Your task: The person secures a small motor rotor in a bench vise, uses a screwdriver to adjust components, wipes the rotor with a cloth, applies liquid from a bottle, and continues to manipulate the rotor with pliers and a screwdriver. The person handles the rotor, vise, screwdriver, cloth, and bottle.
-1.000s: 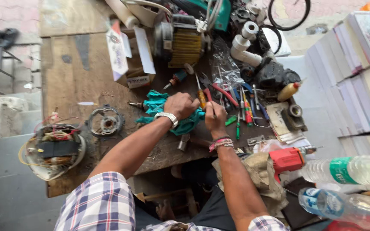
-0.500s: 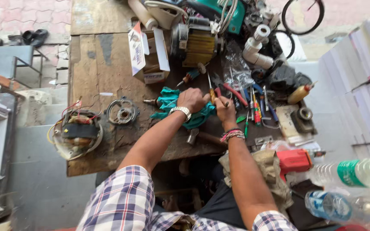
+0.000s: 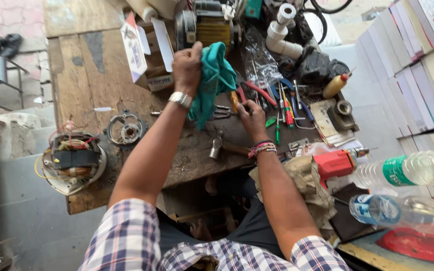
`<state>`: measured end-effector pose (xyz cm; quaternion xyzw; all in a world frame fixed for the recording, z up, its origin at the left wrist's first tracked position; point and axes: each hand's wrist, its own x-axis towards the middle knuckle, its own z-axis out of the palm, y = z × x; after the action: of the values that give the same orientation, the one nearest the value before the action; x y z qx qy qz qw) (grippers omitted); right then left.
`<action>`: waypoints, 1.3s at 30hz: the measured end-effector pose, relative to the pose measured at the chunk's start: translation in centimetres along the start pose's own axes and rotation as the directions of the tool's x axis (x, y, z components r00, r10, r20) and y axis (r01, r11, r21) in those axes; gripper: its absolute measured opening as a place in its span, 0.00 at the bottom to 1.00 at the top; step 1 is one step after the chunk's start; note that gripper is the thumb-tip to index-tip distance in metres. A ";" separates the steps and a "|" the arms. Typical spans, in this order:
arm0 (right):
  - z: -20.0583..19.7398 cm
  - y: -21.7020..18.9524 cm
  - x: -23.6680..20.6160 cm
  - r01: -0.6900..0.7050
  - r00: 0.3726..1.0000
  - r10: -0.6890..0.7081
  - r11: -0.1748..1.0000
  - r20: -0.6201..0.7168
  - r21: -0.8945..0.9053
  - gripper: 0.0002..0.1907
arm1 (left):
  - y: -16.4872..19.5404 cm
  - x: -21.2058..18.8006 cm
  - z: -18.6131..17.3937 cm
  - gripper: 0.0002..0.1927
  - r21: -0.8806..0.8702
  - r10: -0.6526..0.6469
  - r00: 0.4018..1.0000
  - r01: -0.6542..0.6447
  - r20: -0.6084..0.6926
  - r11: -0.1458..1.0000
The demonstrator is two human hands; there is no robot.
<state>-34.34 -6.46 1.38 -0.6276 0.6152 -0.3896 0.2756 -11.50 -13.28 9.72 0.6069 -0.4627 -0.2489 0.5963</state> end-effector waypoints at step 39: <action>-1.9 2.1 5.9 0.186 0.979 -0.151 0.935 0.135 -0.301 0.12 | -8.0 -20.8 -11.8 0.07 0.658 0.404 0.849 -0.522 0.340 0.543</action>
<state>-37.48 -12.26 1.60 -0.7343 0.5967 -0.2744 0.1717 -8.64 9.29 -1.12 0.6279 -0.7087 0.0790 0.3117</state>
